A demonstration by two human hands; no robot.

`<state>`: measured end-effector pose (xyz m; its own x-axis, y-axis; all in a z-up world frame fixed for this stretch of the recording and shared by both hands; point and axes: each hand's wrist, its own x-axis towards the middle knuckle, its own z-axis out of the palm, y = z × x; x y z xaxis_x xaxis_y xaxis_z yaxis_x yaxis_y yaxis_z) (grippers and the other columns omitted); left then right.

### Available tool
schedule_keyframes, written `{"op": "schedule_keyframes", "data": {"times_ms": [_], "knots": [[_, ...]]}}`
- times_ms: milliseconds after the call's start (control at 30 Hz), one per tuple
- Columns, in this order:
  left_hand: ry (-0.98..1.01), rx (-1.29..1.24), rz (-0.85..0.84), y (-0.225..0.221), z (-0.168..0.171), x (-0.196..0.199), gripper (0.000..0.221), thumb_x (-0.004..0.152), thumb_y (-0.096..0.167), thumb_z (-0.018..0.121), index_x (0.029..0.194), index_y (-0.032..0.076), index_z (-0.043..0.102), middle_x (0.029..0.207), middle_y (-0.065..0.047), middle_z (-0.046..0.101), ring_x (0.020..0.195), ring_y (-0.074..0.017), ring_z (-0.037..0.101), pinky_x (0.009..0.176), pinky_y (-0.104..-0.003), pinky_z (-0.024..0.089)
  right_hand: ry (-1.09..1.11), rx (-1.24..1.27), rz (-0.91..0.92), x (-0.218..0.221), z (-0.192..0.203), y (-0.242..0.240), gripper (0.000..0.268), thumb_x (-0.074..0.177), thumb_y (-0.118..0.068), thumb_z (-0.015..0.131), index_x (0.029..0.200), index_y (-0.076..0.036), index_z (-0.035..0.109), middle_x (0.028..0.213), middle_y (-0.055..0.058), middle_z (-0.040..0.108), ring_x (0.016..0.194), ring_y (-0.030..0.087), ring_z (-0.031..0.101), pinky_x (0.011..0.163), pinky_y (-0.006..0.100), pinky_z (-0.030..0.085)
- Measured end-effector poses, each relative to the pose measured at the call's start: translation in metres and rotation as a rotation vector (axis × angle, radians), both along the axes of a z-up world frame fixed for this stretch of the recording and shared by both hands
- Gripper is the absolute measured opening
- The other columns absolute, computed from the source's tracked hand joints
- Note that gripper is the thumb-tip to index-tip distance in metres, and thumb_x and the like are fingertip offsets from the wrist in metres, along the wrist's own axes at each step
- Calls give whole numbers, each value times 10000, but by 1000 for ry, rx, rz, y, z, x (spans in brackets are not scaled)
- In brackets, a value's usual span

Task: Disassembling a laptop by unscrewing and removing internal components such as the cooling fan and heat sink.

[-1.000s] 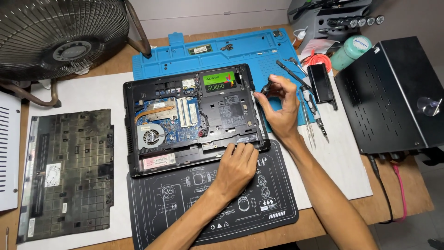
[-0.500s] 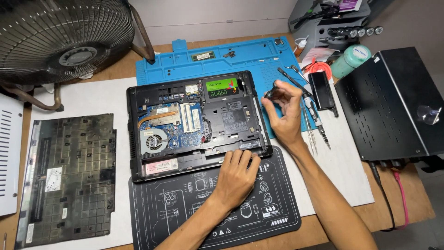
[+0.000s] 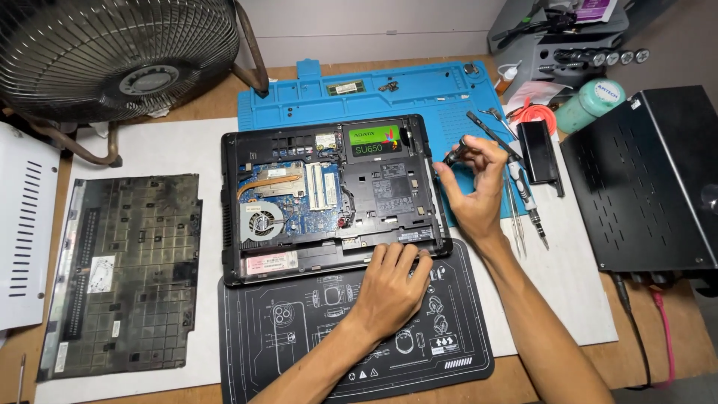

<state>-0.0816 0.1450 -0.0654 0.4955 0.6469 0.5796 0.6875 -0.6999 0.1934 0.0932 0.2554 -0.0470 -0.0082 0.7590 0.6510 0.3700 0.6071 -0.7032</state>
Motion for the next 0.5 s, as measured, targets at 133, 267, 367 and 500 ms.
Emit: {"op": "schedule_keyframes", "data": {"times_ms": [133, 267, 367, 500], "knots": [[-5, -10, -6, 0, 0, 0, 146, 941, 87, 675, 1049, -8, 653, 934, -151, 611, 844, -280, 530, 745, -400, 421, 28, -26, 34, -8, 17, -7, 419, 1046, 64, 542, 1408, -17, 347, 1163, 250, 654, 1080, 301, 688, 985, 352, 564], [-1, -12, -3, -1, 1, 0, 151, 949, 106, 678, 1049, -4, 653, 932, -147, 617, 853, -276, 534, 752, -398, 422, 32, -20, 56, -4, 12, -6, 416, 1023, 46, 574, 1369, -35, 358, 1291, 282, 610, 1129, 325, 688, 1035, 380, 561], [-1, -11, -4, 1, 6, -1, 141, 970, 115, 657, 1048, -2, 648, 938, -141, 605, 849, -274, 527, 739, -392, 418, -9, 25, -19, 0, 7, -2, 488, 972, 54, 728, 1343, -53, 430, 1130, 145, 520, 968, 221, 594, 913, 310, 532], [0, -15, -3, 0, 2, 0, 142, 975, 117, 653, 1046, -6, 657, 920, -142, 610, 839, -273, 533, 745, -397, 424, 65, -63, 54, -2, 16, -6, 428, 1036, 12, 575, 1405, -34, 361, 1261, 252, 612, 1128, 303, 674, 1027, 364, 550]]}}
